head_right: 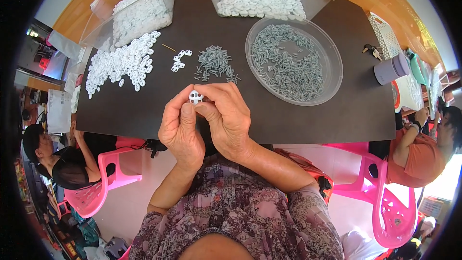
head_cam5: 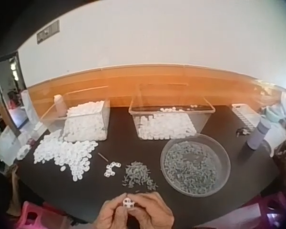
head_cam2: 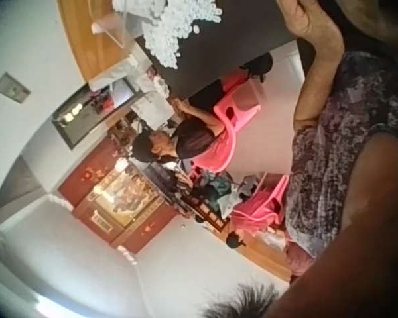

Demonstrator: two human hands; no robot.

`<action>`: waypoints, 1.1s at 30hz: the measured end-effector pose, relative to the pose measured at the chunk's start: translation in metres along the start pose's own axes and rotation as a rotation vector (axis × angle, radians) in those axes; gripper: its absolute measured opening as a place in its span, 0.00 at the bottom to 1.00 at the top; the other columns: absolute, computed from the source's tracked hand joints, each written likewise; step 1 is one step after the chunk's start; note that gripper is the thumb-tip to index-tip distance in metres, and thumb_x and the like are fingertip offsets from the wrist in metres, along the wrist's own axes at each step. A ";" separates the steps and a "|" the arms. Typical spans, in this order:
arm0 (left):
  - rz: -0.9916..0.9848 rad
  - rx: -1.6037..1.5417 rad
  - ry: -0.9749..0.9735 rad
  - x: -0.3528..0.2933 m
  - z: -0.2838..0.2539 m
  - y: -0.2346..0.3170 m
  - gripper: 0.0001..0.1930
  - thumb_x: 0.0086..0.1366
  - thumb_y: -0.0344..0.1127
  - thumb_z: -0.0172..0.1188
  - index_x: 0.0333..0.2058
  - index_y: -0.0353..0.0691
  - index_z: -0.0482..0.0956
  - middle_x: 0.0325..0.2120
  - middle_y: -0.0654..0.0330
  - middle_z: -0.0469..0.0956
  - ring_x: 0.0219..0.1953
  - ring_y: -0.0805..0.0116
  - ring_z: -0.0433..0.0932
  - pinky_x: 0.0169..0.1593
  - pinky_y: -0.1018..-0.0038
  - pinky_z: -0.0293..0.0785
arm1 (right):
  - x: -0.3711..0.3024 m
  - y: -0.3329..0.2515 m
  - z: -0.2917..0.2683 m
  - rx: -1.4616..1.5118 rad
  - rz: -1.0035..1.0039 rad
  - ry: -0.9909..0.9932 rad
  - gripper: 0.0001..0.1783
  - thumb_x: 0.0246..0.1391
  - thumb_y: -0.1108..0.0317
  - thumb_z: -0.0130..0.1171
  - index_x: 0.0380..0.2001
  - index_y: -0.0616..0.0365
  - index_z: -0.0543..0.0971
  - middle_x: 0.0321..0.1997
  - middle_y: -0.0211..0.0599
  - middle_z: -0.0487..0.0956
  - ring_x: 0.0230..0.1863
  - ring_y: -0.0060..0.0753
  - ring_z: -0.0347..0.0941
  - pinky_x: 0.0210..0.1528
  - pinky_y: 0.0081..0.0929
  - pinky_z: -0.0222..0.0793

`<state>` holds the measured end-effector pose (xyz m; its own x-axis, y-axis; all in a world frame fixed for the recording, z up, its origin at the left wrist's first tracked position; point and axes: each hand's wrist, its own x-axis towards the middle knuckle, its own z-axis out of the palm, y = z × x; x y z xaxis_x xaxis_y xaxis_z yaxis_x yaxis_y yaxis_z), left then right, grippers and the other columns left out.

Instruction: Manually assembling small white plastic components with metal clips using a thin wire tool.

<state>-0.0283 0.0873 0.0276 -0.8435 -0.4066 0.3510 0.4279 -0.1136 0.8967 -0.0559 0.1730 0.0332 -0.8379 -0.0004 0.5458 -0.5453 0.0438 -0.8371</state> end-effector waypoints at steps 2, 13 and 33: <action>0.009 -0.018 0.006 -0.001 0.001 -0.003 0.12 0.67 0.29 0.52 0.46 0.28 0.73 0.40 0.59 0.75 0.40 0.76 0.73 0.47 0.79 0.70 | 0.000 0.000 0.001 -0.034 -0.029 0.012 0.16 0.44 0.82 0.61 0.40 0.64 0.77 0.36 0.39 0.76 0.32 0.31 0.70 0.31 0.23 0.69; 0.059 -0.073 0.013 -0.001 -0.011 -0.005 0.12 0.67 0.31 0.53 0.44 0.28 0.73 0.38 0.60 0.75 0.38 0.77 0.72 0.46 0.79 0.70 | -0.006 0.003 0.013 -0.176 -0.203 0.004 0.11 0.52 0.78 0.56 0.40 0.68 0.75 0.36 0.39 0.75 0.31 0.25 0.69 0.30 0.18 0.68; 0.114 -0.038 0.039 0.004 -0.035 -0.006 0.11 0.67 0.29 0.50 0.45 0.30 0.73 0.33 0.63 0.72 0.34 0.79 0.69 0.40 0.82 0.67 | -0.010 0.009 0.048 -0.158 -0.260 0.039 0.10 0.50 0.76 0.59 0.37 0.65 0.74 0.33 0.42 0.75 0.29 0.36 0.68 0.29 0.27 0.65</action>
<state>-0.0231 0.0546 0.0140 -0.7756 -0.4537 0.4389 0.5331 -0.0985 0.8403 -0.0538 0.1254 0.0185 -0.6675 0.0059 0.7446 -0.7285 0.2020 -0.6547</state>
